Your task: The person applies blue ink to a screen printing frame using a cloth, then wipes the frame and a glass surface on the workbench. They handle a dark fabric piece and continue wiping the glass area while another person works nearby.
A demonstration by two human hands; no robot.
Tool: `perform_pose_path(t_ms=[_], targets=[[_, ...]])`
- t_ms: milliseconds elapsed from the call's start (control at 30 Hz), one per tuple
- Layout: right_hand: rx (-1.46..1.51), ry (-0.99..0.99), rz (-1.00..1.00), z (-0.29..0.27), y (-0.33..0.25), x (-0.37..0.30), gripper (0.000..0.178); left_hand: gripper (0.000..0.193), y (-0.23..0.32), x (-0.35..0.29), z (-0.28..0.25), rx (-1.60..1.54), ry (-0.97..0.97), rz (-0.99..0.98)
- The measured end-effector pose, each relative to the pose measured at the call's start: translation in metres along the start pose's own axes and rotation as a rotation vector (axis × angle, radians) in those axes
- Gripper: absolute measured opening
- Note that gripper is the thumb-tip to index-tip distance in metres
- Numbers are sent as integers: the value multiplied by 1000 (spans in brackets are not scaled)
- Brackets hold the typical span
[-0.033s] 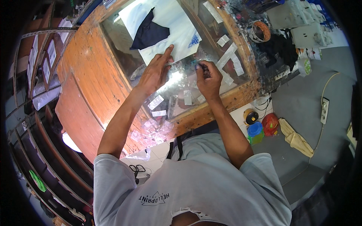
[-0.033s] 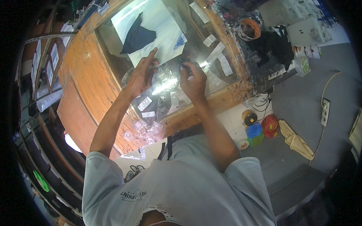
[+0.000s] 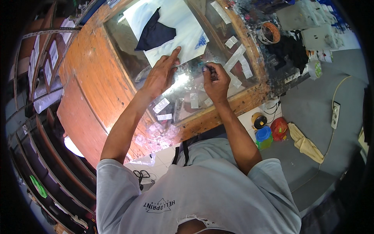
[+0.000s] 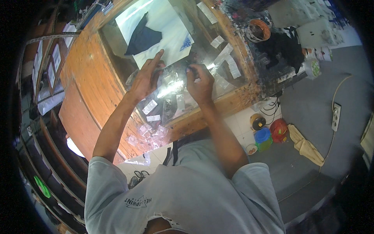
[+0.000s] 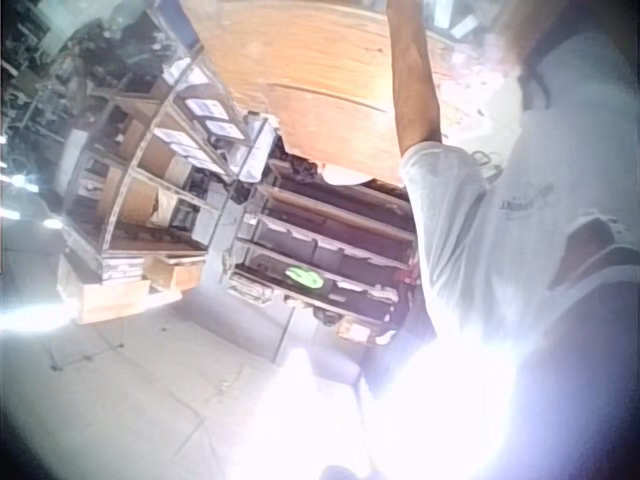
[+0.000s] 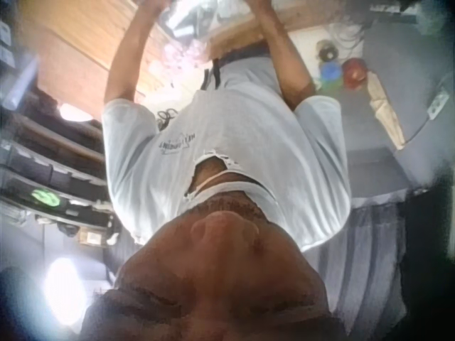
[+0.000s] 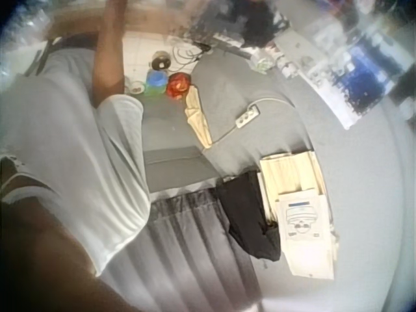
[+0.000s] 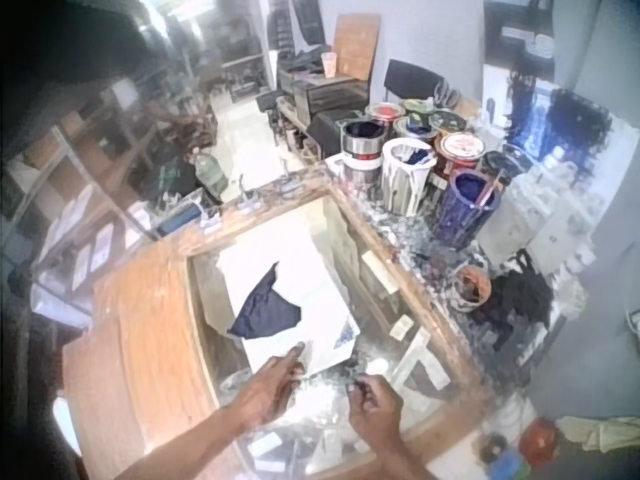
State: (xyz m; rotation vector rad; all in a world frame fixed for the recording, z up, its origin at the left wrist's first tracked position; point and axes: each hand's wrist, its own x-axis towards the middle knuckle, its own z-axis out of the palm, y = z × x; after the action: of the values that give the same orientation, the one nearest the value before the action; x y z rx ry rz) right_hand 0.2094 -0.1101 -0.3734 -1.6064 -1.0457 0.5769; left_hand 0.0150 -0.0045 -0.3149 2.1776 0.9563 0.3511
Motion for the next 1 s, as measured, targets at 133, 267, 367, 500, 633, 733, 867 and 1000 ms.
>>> perform_pose_path(t_ms=[133,267,367,500,633,733,867,1000], targets=[[0,-3,6,-1,-2,0,17,68,-5,-2,4,121,-29,4],[-1,-8,8,-1,-2,1,17,69,-11,-5,4,104,-41,12],[-5,-1,-2,0,-3,1,16,73,-9,-3,2,93,6,-9],[-5,2,-17,1,-2,2,17,76,-2,7,-10,101,11,40],[8,11,5,1,-2,1,17,75,15,4,-14,219,-110,-72],[14,6,1,2,-1,0,16,67,6,-4,0,234,-10,-14],[10,0,12,1,2,1,16,64,8,-4,6,284,12,-68],[6,-5,17,0,-3,1,15,65,4,-7,12,314,24,-144]])
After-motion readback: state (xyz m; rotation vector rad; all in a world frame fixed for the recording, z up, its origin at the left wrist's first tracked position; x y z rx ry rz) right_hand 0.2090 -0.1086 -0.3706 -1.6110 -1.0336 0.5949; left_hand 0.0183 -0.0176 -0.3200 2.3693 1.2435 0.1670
